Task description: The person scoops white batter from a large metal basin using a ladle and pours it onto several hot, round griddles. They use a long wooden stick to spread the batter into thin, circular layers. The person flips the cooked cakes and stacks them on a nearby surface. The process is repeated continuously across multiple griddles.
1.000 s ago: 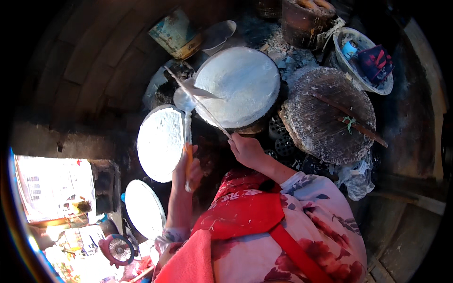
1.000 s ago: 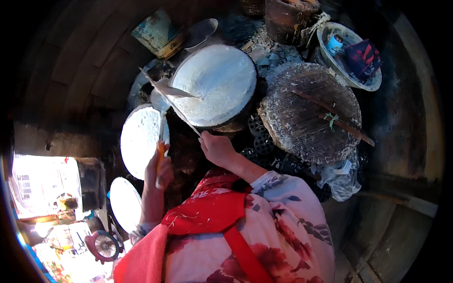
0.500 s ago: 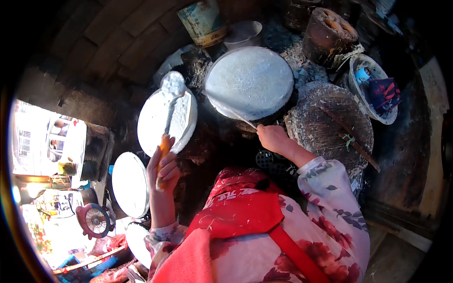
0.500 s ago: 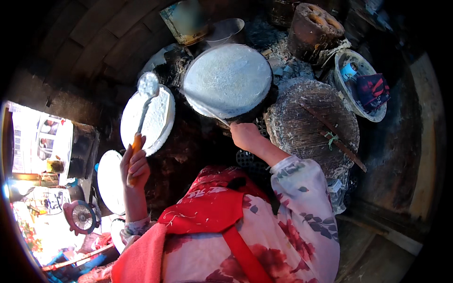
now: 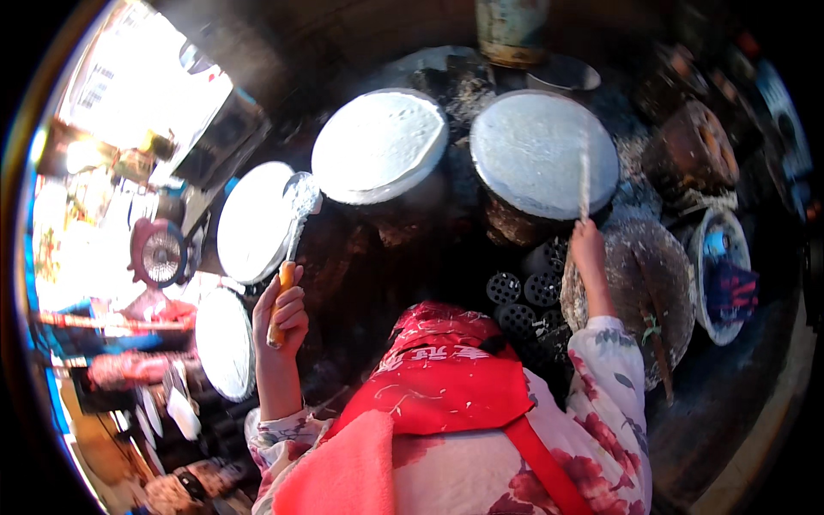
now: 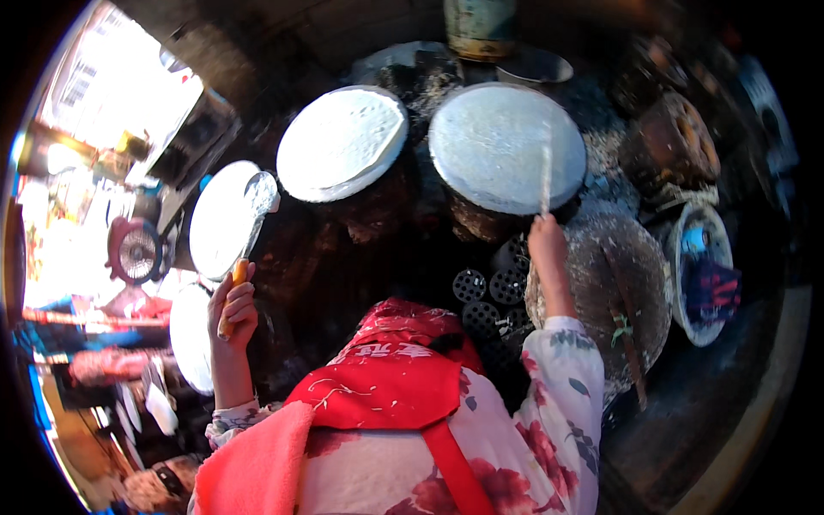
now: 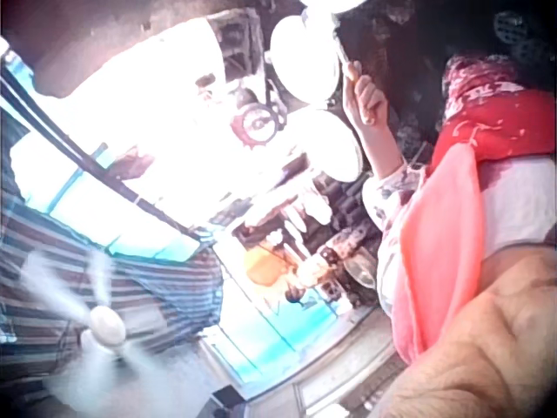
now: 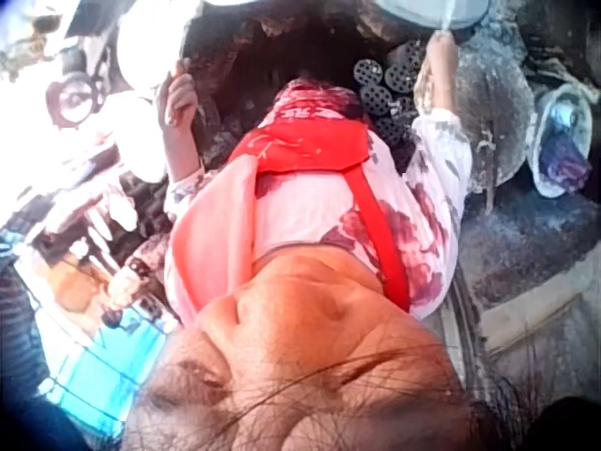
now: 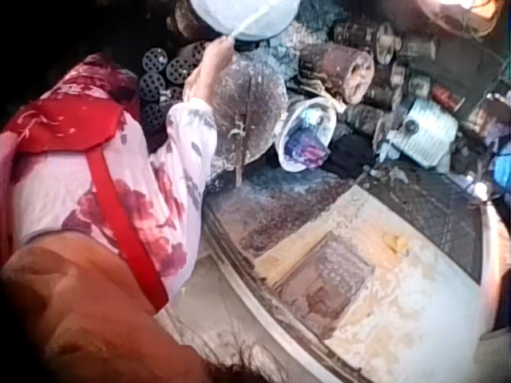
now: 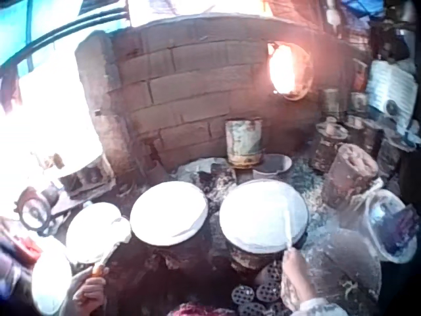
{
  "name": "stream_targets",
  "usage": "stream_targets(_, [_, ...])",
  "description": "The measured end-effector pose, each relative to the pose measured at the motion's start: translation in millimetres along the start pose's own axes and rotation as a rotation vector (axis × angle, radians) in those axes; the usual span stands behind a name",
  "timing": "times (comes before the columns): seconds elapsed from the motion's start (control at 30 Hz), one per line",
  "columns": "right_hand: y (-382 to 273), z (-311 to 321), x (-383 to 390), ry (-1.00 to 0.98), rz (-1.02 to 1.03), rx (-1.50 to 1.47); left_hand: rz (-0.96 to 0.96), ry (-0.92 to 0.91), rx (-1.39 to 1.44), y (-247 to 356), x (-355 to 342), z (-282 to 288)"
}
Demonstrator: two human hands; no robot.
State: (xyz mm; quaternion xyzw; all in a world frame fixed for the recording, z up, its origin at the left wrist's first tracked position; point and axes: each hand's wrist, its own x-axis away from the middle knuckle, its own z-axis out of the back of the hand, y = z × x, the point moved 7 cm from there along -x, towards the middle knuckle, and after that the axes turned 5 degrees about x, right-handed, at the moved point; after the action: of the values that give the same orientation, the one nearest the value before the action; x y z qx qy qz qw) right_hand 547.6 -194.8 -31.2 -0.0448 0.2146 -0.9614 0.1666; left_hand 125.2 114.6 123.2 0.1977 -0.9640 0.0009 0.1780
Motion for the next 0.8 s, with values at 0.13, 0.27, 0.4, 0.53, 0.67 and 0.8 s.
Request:
stream_targets(0.13, [-52, -19, 50, -0.219, 0.339, 0.169, -0.068, 0.004, 0.127, 4, 32, 18])
stream_targets(0.27, [-129, -28, 60, -0.182, 0.562, 0.056, -0.104, -0.02, 0.184, 9, 50, 27])
stream_targets(0.4, [-232, -52, 64, -0.185, 0.752, -0.047, -0.208, -0.191, 0.247, 25, 80, 17])
stream_targets(0.53, [-325, -101, 64, -0.223, 0.877, -0.082, -0.474, -0.372, 0.046, 52, 89, 40])
stream_targets(0.67, [-411, -167, 45, -0.242, 0.847, 0.028, -0.471, 0.099, -0.126, 93, 92, 77])
stream_targets(0.8, [-488, -224, 31, -0.305, 0.823, 0.15, -0.444, 0.092, 0.031, 97, 114, 84])
